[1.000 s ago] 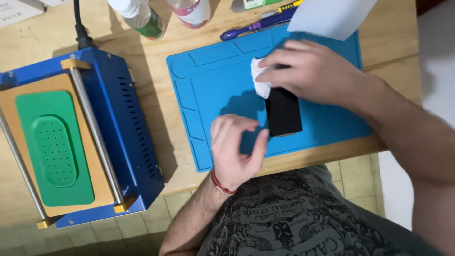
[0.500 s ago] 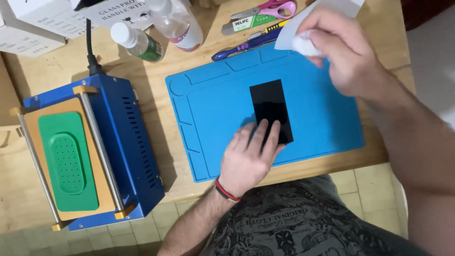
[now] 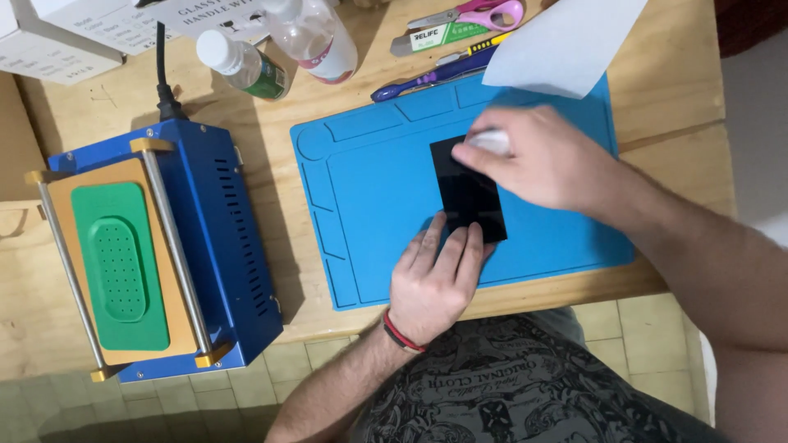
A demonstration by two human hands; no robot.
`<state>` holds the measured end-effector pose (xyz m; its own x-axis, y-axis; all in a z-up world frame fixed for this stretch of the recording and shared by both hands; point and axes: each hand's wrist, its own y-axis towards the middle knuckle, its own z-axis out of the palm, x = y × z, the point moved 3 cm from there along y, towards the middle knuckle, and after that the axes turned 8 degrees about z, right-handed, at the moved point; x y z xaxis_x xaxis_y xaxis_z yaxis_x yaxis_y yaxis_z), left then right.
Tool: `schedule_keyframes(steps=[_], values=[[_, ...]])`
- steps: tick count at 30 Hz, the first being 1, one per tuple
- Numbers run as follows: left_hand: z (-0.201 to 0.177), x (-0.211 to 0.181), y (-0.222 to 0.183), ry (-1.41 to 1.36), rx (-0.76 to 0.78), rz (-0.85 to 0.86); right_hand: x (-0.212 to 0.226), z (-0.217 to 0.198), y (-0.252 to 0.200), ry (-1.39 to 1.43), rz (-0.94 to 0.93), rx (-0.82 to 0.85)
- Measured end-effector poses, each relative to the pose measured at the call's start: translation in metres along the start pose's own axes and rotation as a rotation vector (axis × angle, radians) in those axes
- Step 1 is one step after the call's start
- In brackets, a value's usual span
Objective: Cleaning an LCD screen using a spray cleaner and a lint-free cloth on a repair mat.
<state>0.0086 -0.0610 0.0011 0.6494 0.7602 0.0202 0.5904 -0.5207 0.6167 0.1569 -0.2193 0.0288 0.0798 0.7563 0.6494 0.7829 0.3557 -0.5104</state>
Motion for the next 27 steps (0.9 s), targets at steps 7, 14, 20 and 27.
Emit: schedule_keyframes(steps=[7, 14, 20, 27], values=[[0.002, 0.003, -0.002, -0.095, -0.014, -0.095, -0.013, -0.003, 0.011, -0.327, 0.078, -0.135], [-0.004, 0.012, 0.001, -0.152, 0.12, -0.245, -0.025, -0.015, 0.01, -0.004, 0.099, -0.086], [0.012, 0.039, 0.008, -0.698, 0.271, -0.643, -0.027, -0.018, 0.0, 0.429, 0.023, 0.159], [0.035, 0.068, 0.029, -1.536, -0.163, -0.909, -0.041, -0.017, 0.011, 0.975, -0.222, 0.127]])
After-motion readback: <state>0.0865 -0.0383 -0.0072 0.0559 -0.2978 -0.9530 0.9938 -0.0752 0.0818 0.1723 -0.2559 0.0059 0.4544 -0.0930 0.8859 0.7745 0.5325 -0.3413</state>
